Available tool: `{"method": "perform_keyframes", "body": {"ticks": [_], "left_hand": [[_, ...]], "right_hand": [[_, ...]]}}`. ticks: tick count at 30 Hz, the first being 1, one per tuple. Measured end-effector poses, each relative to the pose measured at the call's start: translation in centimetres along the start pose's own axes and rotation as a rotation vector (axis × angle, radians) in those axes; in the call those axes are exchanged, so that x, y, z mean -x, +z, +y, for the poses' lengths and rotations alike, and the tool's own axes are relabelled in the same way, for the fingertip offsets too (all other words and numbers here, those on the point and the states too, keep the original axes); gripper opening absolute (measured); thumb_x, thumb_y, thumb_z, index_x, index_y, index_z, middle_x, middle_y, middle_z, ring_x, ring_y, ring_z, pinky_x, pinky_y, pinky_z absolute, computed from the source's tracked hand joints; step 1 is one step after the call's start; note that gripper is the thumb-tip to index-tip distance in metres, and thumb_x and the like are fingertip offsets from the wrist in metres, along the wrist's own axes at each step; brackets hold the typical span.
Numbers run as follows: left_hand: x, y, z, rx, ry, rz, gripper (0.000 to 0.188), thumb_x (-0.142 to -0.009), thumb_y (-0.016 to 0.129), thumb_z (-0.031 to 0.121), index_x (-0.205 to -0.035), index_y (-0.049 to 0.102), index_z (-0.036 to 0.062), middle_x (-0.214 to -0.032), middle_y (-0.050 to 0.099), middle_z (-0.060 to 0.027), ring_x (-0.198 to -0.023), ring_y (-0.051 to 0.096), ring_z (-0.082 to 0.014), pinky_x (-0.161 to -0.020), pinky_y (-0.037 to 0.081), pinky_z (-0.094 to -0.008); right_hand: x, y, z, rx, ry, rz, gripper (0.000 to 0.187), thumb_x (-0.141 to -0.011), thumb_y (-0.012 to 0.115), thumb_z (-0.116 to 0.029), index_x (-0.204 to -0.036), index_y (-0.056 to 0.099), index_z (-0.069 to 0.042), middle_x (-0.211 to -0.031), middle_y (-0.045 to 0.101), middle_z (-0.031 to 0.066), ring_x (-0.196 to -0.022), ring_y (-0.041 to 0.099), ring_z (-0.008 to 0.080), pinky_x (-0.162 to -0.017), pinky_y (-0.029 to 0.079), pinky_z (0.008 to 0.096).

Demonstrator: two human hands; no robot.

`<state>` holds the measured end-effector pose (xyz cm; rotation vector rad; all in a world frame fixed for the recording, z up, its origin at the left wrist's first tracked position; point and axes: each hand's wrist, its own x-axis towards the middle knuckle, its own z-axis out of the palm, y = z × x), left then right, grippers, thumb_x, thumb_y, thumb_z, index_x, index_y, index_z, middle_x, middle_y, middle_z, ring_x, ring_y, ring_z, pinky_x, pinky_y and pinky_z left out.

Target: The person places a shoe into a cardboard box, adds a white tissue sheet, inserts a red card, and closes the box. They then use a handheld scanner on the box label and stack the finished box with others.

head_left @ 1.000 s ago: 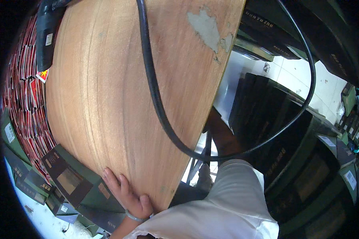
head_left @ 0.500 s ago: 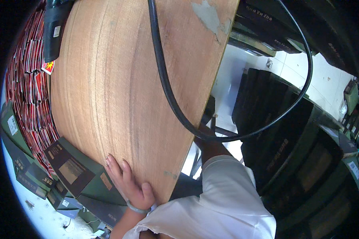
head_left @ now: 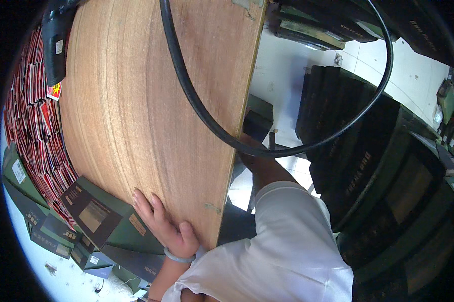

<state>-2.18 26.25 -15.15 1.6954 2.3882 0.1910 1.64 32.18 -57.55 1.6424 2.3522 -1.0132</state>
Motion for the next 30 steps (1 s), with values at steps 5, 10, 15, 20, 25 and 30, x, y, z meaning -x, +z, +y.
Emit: {"method": "perform_keyframes", "body": {"ticks": [5,10,15,20,25,30], "left_hand": [[-0.3,0.0,-0.1,0.012,0.022,0.007,0.072,-0.095,0.037,0.05,-0.148,0.03,0.0023,-0.152,0.019,-0.0346,-0.141,0.02,-0.0502,-0.113,0.01,-0.0603],[-0.3,-0.1,-0.4,-0.013,0.02,-0.012,0.071,-0.092,0.042,0.046,-0.149,0.031,0.0042,-0.152,0.019,-0.0349,-0.141,0.019,-0.0505,-0.113,0.01,-0.0608],[-1.9,-0.5,0.5,0.027,0.054,-0.016,0.07,-0.086,0.053,0.038,-0.147,0.037,0.007,-0.155,0.02,-0.0287,-0.144,0.017,-0.0479,-0.114,0.008,-0.061],[0.6,-0.5,0.2,0.066,-0.048,0.025,0.068,-0.086,0.057,0.035,-0.147,0.039,0.0127,-0.157,0.022,-0.0232,-0.145,0.018,-0.0429,-0.115,0.006,-0.0603],[0.6,0.1,-0.5,0.08,-0.002,0.071,0.066,-0.087,0.058,0.038,-0.147,0.04,0.0158,-0.156,0.025,-0.0203,-0.146,0.019,-0.0383,-0.116,0.006,-0.0595],[0.6,0.8,-0.9,0.12,0.02,0.142,0.063,-0.09,0.056,0.04,-0.146,0.041,0.0165,-0.155,0.026,-0.0207,-0.146,0.02,-0.0355,-0.117,0.007,-0.0583]], "right_hand": [[-1.0,0.8,0.8,0.212,0.0,0.092,0.089,-0.084,0.061,-0.011,-0.153,0.014,-0.04,-0.158,0.014,0.0212,-0.139,0.022,0.0483,-0.108,0.02,0.0695],[-2.6,5.0,1.1,0.379,0.048,0.244,0.083,-0.086,0.062,-0.023,-0.153,0.016,-0.036,-0.158,0.011,0.0232,-0.137,0.025,0.0491,-0.108,0.022,0.0683],[-4.9,5.3,2.7,-0.011,0.437,0.457,0.1,-0.078,0.071,-0.045,-0.154,0.01,-0.025,-0.153,0.012,0.0321,-0.136,0.026,0.0519,-0.108,0.023,0.0679],[0.9,-6.8,3.5,-0.583,1.101,-0.007,0.137,-0.06,0.08,-0.061,-0.152,-0.01,-0.015,-0.151,0.009,0.0379,-0.136,0.024,0.0553,-0.109,0.024,0.0657],[8.9,-17.8,0.7,-0.862,1.166,0.126,0.14,-0.061,0.084,-0.053,-0.151,-0.018,-0.02,-0.15,0.005,0.0383,-0.136,0.025,0.0543,-0.109,0.027,0.0629],[17.0,-29.1,-4.1,-0.664,0.931,0.243,0.137,-0.061,0.084,-0.047,-0.151,-0.016,-0.021,-0.149,0.007,0.037,-0.135,0.024,0.0526,-0.106,0.03,0.0624]]}}
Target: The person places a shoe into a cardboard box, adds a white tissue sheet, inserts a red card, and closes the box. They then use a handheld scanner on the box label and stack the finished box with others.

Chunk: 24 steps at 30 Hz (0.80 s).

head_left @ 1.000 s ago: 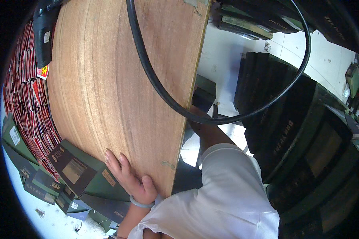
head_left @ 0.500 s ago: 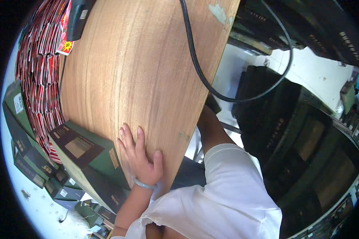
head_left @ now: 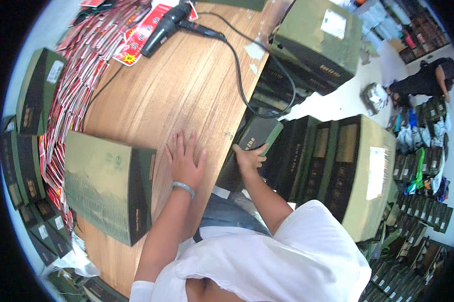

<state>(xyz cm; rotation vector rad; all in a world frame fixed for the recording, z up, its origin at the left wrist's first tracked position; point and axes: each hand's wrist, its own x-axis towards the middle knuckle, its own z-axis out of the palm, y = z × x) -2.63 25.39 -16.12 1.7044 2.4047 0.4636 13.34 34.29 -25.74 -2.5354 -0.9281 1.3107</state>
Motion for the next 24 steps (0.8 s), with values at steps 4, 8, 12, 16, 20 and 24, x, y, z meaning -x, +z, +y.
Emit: {"method": "perform_keyframes", "body": {"ticks": [4,8,12,16,20,24], "left_hand": [[-0.3,0.3,-0.3,0.046,0.064,0.033,0.063,-0.091,0.055,0.041,-0.147,0.04,0.0158,-0.155,0.025,-0.0214,-0.146,0.019,-0.0354,-0.117,0.009,-0.056],[2.2,0.0,-2.4,0.299,0.07,-0.03,0.063,-0.092,0.055,0.038,-0.147,0.038,0.0131,-0.156,0.023,-0.0227,-0.145,0.019,-0.0376,-0.118,0.012,-0.0529],[7.2,-3.0,-1.0,0.654,0.095,-0.158,0.06,-0.095,0.055,0.033,-0.148,0.035,0.0108,-0.152,0.027,-0.0258,-0.142,0.024,-0.0409,-0.116,0.022,-0.0461],[10.9,-7.0,0.6,0.738,0.186,-0.158,0.059,-0.096,0.055,0.033,-0.146,0.035,0.0095,-0.147,0.035,-0.027,-0.139,0.03,-0.0405,-0.114,0.027,-0.0427],[14.3,-8.0,-1.0,0.818,0.08,-0.101,0.054,-0.099,0.054,0.024,-0.147,0.035,0.0062,-0.147,0.038,-0.0231,-0.138,0.035,-0.0336,-0.114,0.029,-0.0396],[15.7,-8.0,-1.5,1.08,-0.123,0.048,0.049,-0.1,0.054,0.023,-0.143,0.039,0.0064,-0.142,0.045,-0.0197,-0.129,0.046,-0.0293,-0.107,0.037,-0.0367]], "right_hand": [[2.9,-4.4,0.2,-0.295,-0.055,0.091,0.136,-0.064,0.083,-0.043,-0.151,-0.019,-0.018,-0.149,0.007,0.0382,-0.133,0.027,0.0529,-0.106,0.031,0.0604],[2.4,-5.3,-1.7,-0.607,-0.035,0.045,0.136,-0.066,0.082,-0.043,-0.151,-0.02,-0.016,-0.147,0.015,0.0372,-0.131,0.034,0.0487,-0.104,0.037,0.0521],[3.6,-5.7,-0.5,-0.689,-0.002,-0.029,0.136,-0.065,0.083,-0.038,-0.151,-0.019,-0.014,-0.147,0.021,0.0309,-0.129,0.038,0.0421,-0.103,0.039,0.0507],[6.8,-7.7,-1.2,-0.71,-0.032,-0.096,0.136,-0.063,0.084,-0.031,-0.151,-0.02,-0.012,-0.144,0.03,0.0255,-0.126,0.043,0.0355,-0.1,0.042,0.0493],[10.5,-9.8,2.8,-0.567,-0.24,-0.038,0.138,-0.059,0.085,-0.028,-0.152,-0.016,-0.014,-0.139,0.036,0.0243,-0.125,0.043,0.0344,-0.094,0.046,0.0466],[20.2,-16.8,2.4,-0.512,-0.458,-0.145,0.138,-0.056,0.086,-0.018,-0.151,-0.013,-0.01,-0.133,0.039,0.0221,-0.122,0.046,0.0346,-0.093,0.045,0.0499]]}}
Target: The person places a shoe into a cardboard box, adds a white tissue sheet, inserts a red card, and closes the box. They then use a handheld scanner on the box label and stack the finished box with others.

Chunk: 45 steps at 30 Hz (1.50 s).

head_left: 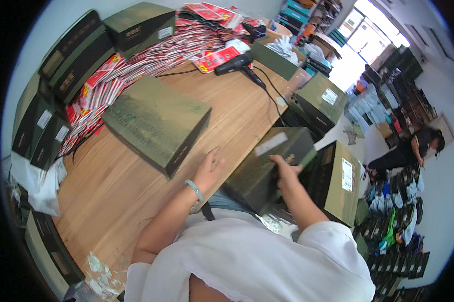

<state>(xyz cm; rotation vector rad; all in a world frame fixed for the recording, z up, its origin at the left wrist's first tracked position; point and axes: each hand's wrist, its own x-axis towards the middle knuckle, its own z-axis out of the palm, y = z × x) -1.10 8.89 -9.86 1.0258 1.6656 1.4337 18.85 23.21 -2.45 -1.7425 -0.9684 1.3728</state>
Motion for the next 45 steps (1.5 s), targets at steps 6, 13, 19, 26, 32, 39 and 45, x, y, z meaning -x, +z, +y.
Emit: {"method": "perform_keyframes", "body": {"ticks": [6,13,19,26,32,39,45], "left_hand": [[2.5,-0.7,-3.3,0.167,-0.348,-0.059,0.06,-0.098,0.05,0.046,-0.145,0.035,0.0114,-0.143,0.043,-0.0193,-0.128,0.047,-0.0315,-0.102,0.041,-0.0469],[9.4,-3.2,6.9,0.997,-0.39,-0.382,0.082,-0.094,0.034,0.068,-0.153,0.018,0.0143,-0.155,0.027,-0.0147,-0.142,0.028,-0.0354,-0.108,0.031,-0.0592],[15.7,-8.3,7.1,0.757,0.349,0.423,0.074,-0.097,0.038,0.059,-0.155,0.015,0.0178,-0.157,0.023,-0.0105,-0.146,0.02,-0.029,-0.117,0.021,-0.0478],[28.4,-13.4,7.6,0.611,0.367,1.138,0.077,-0.095,0.046,0.06,-0.152,0.023,0.0152,-0.153,0.03,-0.0084,-0.14,0.029,-0.0256,-0.114,0.027,-0.0437],[37.4,-14.4,5.4,0.619,0.368,1.424,0.063,-0.093,0.057,0.039,-0.144,0.035,0.0099,-0.139,0.046,-0.0101,-0.123,0.05,-0.0274,-0.103,0.041,-0.0401],[40.7,-17.7,-2.0,0.479,0.211,1.496,0.075,-0.086,0.062,0.029,-0.15,0.027,0.0113,-0.143,0.041,-0.0109,-0.129,0.042,-0.0275,-0.106,0.037,-0.0409],[43.1,-20.8,-5.1,0.548,0.05,1.425,0.075,-0.085,0.062,0.038,-0.147,0.031,0.0088,-0.139,0.044,-0.0114,-0.124,0.047,-0.0269,-0.101,0.042,-0.0393]], "right_hand": [[7.5,-8.3,-6.6,0.095,-0.109,-0.093,0.094,-0.06,0.083,-0.034,-0.137,0.036,-0.009,-0.125,0.051,0.0177,-0.113,0.051,0.0363,-0.091,0.041,0.057],[14.1,-10.5,-13.4,-0.092,-0.209,-0.604,0.064,-0.078,0.071,-0.03,-0.128,0.047,0.0,-0.114,0.06,0.0163,-0.099,0.061,0.0285,-0.086,0.052,0.0426],[17.1,-3.7,-11.4,-0.22,-0.256,-0.987,0.068,-0.081,0.069,-0.033,-0.135,0.045,0.001,-0.121,0.059,0.017,-0.109,0.059,0.03,-0.097,0.047,0.0432],[24.3,10.5,-1.7,-0.079,-0.006,-1.537,0.091,-0.077,0.076,-0.04,-0.145,0.028,-0.004,-0.13,0.049,0.0152,-0.122,0.048,0.0292,-0.101,0.042,0.0487],[30.5,14.0,6.4,0.216,0.574,-1.81,0.077,-0.083,0.071,-0.043,-0.143,0.036,-0.007,-0.135,0.051,0.0134,-0.125,0.047,0.0281,-0.105,0.039,0.0463],[23.1,17.6,10.0,0.832,0.007,-1.797,0.069,-0.086,0.069,-0.043,-0.138,0.044,-0.005,-0.134,0.051,0.0187,-0.123,0.049,0.0277,-0.1,0.043,0.0464],[16.3,19.5,2.8,0.665,-1.626,-0.916,0.069,-0.082,0.068,-0.049,-0.14,0.049,-0.015,-0.145,0.042,0.0202,-0.135,0.033,0.0452,-0.109,0.025,0.0605]]}}
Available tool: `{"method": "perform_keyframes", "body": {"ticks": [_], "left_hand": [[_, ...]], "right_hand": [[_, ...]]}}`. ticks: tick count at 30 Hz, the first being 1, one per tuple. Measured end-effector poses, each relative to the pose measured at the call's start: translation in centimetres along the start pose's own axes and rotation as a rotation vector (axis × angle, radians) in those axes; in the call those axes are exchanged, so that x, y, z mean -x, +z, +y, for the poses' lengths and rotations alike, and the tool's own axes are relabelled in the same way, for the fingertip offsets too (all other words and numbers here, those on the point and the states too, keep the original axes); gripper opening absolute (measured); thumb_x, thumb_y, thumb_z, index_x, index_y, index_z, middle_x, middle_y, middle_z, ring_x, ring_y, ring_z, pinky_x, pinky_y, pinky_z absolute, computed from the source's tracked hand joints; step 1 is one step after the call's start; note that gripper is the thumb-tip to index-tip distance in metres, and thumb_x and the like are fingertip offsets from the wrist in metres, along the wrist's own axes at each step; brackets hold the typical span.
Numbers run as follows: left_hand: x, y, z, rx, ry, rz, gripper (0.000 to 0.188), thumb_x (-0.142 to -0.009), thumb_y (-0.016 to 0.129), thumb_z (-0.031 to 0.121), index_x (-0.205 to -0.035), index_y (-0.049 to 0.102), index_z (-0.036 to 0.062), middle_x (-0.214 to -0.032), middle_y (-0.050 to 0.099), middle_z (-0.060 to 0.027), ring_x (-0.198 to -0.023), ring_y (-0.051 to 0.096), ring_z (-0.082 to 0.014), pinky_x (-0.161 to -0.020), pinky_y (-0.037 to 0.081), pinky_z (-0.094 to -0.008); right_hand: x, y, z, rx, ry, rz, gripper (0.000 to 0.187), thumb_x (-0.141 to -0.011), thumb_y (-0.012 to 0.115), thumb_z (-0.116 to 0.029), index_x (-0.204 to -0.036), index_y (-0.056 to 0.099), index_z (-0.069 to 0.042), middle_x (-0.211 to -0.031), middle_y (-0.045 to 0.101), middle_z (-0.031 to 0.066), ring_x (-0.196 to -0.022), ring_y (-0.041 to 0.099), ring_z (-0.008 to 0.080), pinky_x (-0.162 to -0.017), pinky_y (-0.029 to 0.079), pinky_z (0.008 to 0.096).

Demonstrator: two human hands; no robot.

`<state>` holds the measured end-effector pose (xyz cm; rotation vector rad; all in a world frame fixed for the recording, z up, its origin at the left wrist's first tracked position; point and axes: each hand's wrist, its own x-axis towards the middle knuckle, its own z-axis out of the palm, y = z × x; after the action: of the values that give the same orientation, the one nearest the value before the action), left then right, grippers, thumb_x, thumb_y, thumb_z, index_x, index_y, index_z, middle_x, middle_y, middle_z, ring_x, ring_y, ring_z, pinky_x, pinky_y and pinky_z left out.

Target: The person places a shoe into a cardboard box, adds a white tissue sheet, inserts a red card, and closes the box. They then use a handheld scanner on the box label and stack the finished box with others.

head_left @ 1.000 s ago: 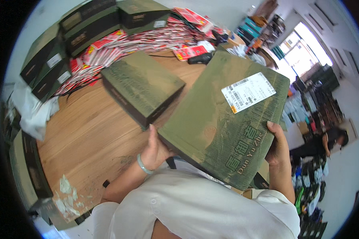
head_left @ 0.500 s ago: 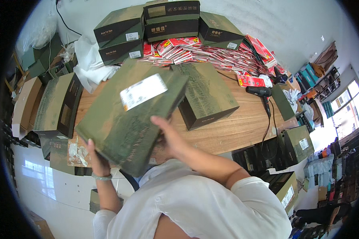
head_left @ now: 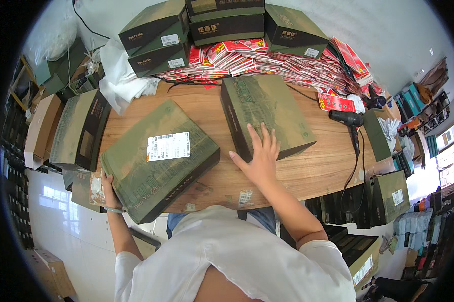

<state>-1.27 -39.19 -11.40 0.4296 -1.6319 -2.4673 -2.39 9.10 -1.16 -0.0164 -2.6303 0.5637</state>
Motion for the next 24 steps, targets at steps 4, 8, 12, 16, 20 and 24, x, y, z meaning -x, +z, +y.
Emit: {"method": "perform_keyframes", "body": {"ticks": [4,8,12,16,20,24], "left_hand": [[-2.7,1.7,0.9,-0.013,-0.03,-0.072,0.072,-0.086,0.061,0.039,-0.146,0.035,0.0099,-0.135,0.048,-0.0108,-0.12,0.05,-0.0267,-0.098,0.045,-0.0397],[-3.9,4.1,1.3,-0.021,-0.052,-0.162,0.071,-0.086,0.06,0.039,-0.146,0.036,0.0117,-0.135,0.049,-0.0096,-0.12,0.051,-0.0263,-0.099,0.045,-0.0395],[-4.6,4.8,1.5,-0.101,-0.041,-0.194,0.072,-0.087,0.058,0.04,-0.148,0.034,0.0105,-0.136,0.049,-0.0105,-0.119,0.051,-0.0254,-0.098,0.045,-0.0384],[-5.8,5.1,1.6,-0.148,-0.077,-0.204,0.072,-0.087,0.057,0.04,-0.147,0.034,0.009,-0.135,0.049,-0.0108,-0.119,0.05,-0.024,-0.098,0.044,-0.0372],[-5.6,10.0,0.7,-0.192,-0.142,-0.223,0.07,-0.088,0.057,0.037,-0.147,0.035,0.0069,-0.137,0.047,-0.0112,-0.121,0.048,-0.0236,-0.102,0.04,-0.0351],[-8.9,10.4,-2.9,-0.171,-0.194,-0.304,0.07,-0.089,0.057,0.037,-0.148,0.035,0.0065,-0.139,0.046,-0.0117,-0.123,0.047,-0.0239,-0.104,0.038,-0.0346]], "right_hand": [[0.3,2.6,6.7,0.255,0.017,-0.063,0.069,-0.083,0.062,-0.054,-0.142,0.047,-0.02,-0.152,0.036,0.0135,-0.141,0.023,0.0468,-0.112,0.013,0.0645],[0.8,-1.3,12.2,0.228,0.023,-0.113,0.066,-0.084,0.063,-0.051,-0.142,0.047,-0.024,-0.155,0.033,0.0089,-0.143,0.017,0.0487,-0.111,0.008,0.0685],[1.4,-5.0,17.2,0.111,0.13,-0.12,0.059,-0.083,0.068,-0.04,-0.138,0.052,-0.022,-0.155,0.033,0.0124,-0.143,0.013,0.0507,-0.114,0.007,0.0638],[1.8,-6.1,19.7,0.053,0.097,-0.076,0.054,-0.084,0.07,-0.031,-0.134,0.056,-0.019,-0.151,0.037,0.0164,-0.142,0.013,0.051,-0.117,0.007,0.0578],[1.9,-6.5,21.7,0.058,0.032,-0.012,0.048,-0.087,0.067,-0.028,-0.132,0.057,-0.014,-0.142,0.046,0.0215,-0.138,0.033,0.0385,-0.119,0.012,0.0534],[2.9,-10.5,22.1,0.062,0.071,-0.144,0.047,-0.087,0.068,-0.031,-0.128,0.06,-0.009,-0.135,0.053,0.0232,-0.13,0.048,0.0306,-0.115,0.028,0.0465]]}}
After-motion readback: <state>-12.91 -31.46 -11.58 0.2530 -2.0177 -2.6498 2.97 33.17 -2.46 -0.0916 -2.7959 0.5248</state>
